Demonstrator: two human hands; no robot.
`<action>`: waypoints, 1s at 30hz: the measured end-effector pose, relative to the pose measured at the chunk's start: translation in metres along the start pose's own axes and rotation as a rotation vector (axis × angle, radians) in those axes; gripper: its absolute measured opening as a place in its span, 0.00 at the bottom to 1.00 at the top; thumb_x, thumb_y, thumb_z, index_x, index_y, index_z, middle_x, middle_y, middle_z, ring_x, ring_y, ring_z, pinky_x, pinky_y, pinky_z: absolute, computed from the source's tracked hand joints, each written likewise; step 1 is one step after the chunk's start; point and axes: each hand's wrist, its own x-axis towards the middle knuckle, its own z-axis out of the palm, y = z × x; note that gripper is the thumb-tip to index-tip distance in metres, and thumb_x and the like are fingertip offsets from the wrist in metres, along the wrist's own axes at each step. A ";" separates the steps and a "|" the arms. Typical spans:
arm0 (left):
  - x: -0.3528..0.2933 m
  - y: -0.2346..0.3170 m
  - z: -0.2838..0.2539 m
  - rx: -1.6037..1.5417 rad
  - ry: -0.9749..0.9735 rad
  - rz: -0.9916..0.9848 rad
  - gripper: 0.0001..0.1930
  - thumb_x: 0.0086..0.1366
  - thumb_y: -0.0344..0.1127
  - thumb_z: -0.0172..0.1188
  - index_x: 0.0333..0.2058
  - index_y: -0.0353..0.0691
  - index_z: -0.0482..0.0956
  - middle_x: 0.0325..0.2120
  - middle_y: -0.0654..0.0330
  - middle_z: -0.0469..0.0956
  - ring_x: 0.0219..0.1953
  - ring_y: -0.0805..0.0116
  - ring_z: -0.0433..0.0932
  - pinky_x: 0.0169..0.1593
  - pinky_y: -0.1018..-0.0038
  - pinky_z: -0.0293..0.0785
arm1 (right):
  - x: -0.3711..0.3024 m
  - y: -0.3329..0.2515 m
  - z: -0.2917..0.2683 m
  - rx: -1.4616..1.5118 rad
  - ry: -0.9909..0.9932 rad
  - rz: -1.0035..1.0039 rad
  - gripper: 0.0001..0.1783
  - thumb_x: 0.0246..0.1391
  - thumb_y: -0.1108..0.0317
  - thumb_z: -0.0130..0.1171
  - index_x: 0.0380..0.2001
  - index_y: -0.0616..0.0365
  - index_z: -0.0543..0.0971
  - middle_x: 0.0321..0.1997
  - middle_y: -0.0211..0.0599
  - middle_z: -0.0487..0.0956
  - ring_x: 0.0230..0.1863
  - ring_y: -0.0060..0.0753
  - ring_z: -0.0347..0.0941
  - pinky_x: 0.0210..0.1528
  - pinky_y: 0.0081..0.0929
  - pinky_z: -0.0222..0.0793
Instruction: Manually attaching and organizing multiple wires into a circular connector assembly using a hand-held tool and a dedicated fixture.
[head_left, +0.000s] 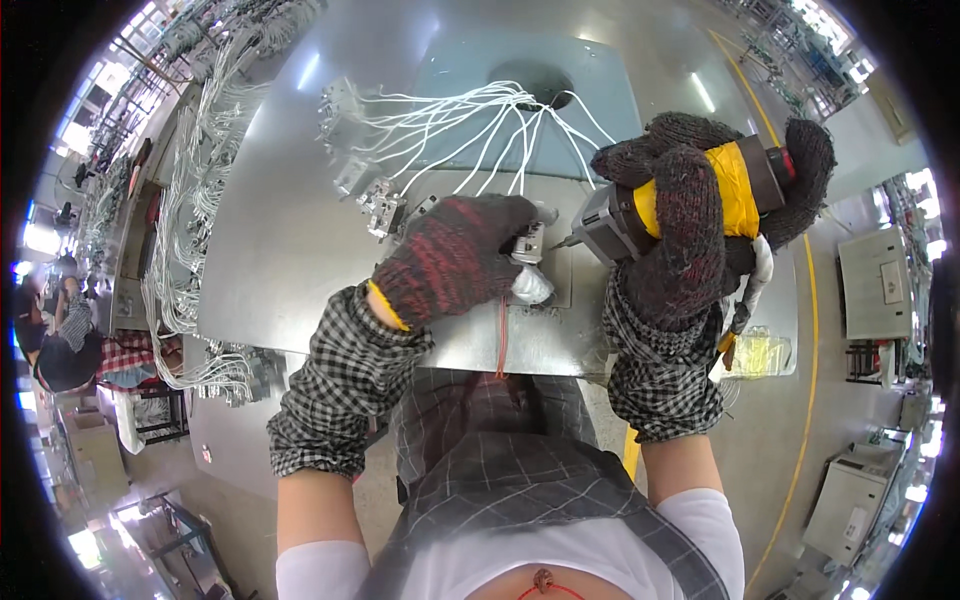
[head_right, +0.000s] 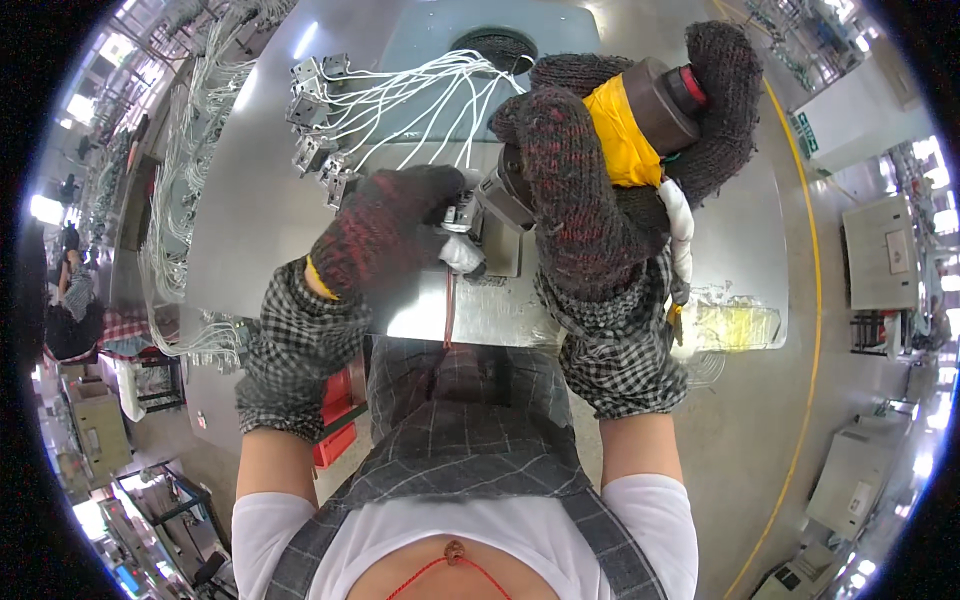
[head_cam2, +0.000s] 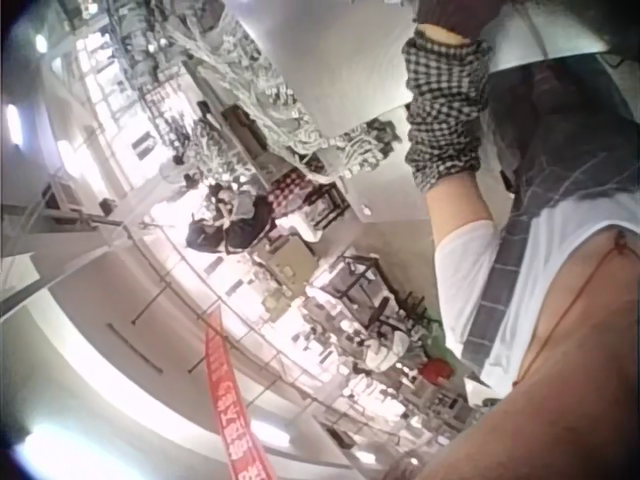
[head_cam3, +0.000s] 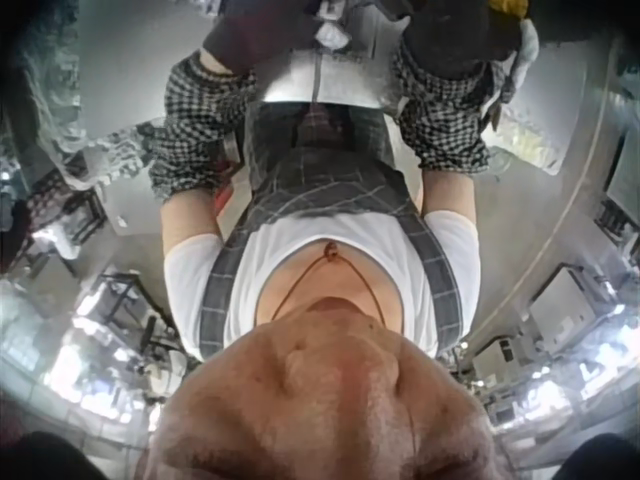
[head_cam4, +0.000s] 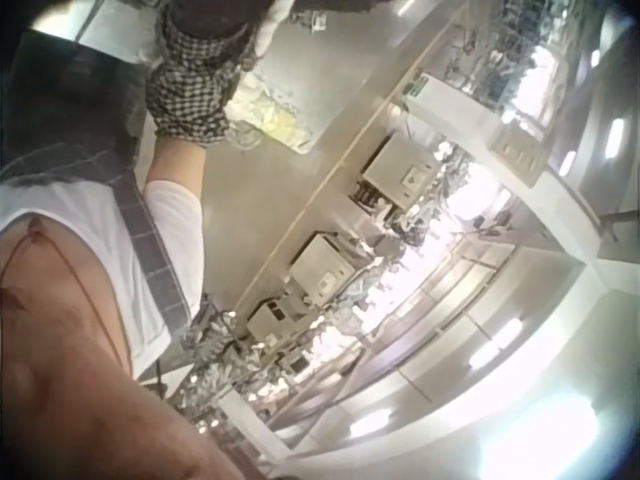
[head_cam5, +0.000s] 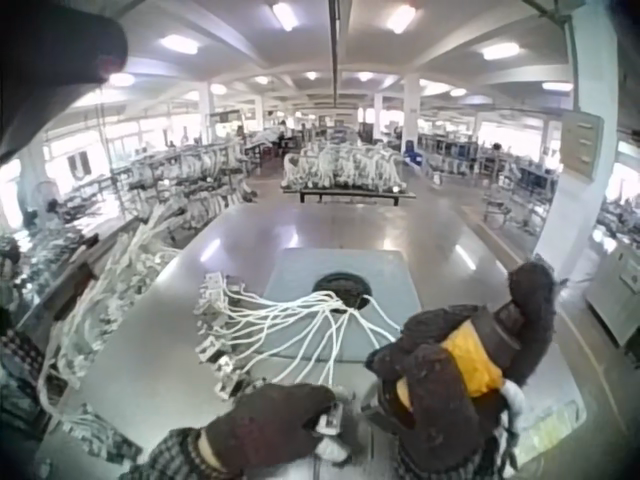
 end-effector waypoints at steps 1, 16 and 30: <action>0.001 -0.002 0.004 0.000 0.000 0.001 0.36 0.45 0.49 0.75 0.52 0.40 0.77 0.42 0.51 0.81 0.44 0.55 0.81 0.48 0.64 0.77 | 0.000 -0.002 0.001 -0.011 0.004 0.015 0.42 0.53 0.75 0.64 0.67 0.48 0.54 0.38 0.50 0.79 0.33 0.44 0.81 0.39 0.43 0.81; -0.025 -0.045 -0.019 0.703 0.057 0.234 0.37 0.45 0.48 0.71 0.56 0.45 0.73 0.47 0.57 0.76 0.51 0.54 0.73 0.55 0.58 0.68 | -0.004 0.015 -0.005 -0.223 -0.193 -0.137 0.43 0.53 0.76 0.65 0.66 0.42 0.53 0.46 0.43 0.76 0.41 0.34 0.77 0.43 0.39 0.80; -0.011 -0.034 -0.035 0.826 0.207 0.478 0.15 0.52 0.42 0.65 0.38 0.46 0.81 0.27 0.60 0.77 0.35 0.58 0.76 0.48 0.60 0.71 | -0.010 0.021 -0.001 0.074 -0.180 -0.097 0.44 0.51 0.82 0.63 0.66 0.43 0.54 0.39 0.48 0.77 0.33 0.36 0.78 0.36 0.39 0.81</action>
